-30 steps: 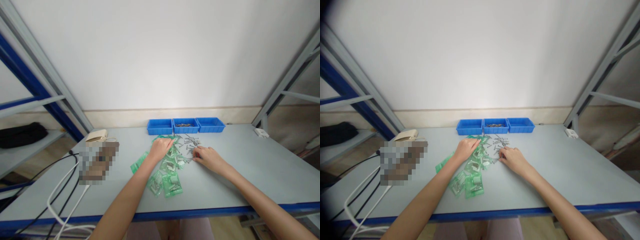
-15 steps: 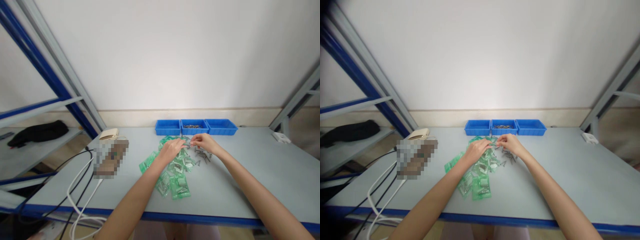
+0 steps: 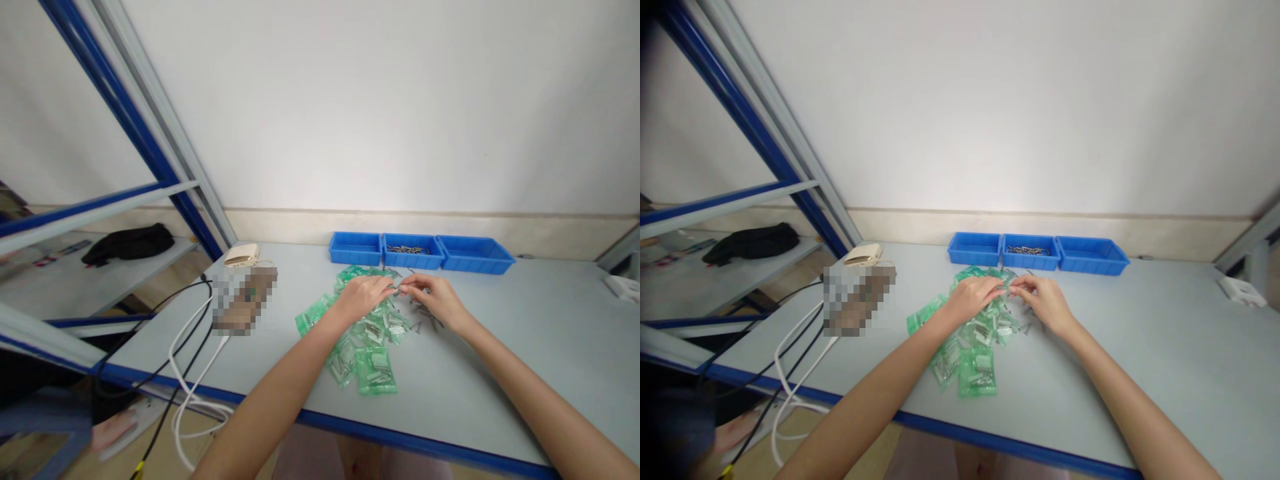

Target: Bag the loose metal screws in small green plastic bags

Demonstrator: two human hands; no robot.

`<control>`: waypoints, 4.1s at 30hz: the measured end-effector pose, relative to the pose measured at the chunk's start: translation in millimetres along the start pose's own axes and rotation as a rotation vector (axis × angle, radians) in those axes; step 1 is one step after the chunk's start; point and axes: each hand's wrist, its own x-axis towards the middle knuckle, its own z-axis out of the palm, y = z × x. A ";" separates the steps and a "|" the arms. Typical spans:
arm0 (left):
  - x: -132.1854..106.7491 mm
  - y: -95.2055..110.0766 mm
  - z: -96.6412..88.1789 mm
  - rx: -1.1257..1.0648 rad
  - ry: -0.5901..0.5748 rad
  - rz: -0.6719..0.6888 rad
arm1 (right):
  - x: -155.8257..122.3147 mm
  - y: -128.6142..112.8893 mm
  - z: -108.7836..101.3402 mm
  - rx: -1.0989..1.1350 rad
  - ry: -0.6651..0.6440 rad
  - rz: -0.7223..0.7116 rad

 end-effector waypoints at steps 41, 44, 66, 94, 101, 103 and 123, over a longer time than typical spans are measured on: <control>1.0 0.1 -1.2 -0.093 0.049 -0.056 | -5.8 -9.0 -1.9 -0.176 0.039 -0.114; 0.7 -0.7 -0.7 -0.089 0.076 -0.049 | -6.5 -10.7 -2.0 -0.186 0.036 -0.092; -0.5 -4.2 4.0 -0.053 -0.003 -0.059 | -10.5 -3.0 3.2 -0.423 0.073 -0.322; 3.9 -10.1 -3.4 -0.147 -0.161 -0.205 | -0.1 33.7 -47.2 -0.462 -0.359 0.052; 2.6 -11.5 -0.6 -0.119 -0.173 -0.194 | 0.1 34.5 -49.5 -0.346 -0.350 0.050; 2.4 -11.9 -0.4 -0.119 -0.174 -0.194 | 1.3 31.6 -51.1 -0.291 -0.349 0.062; 1.1 -2.2 -3.5 -0.086 0.063 -0.031 | 13.9 13.5 6.4 0.529 0.094 0.150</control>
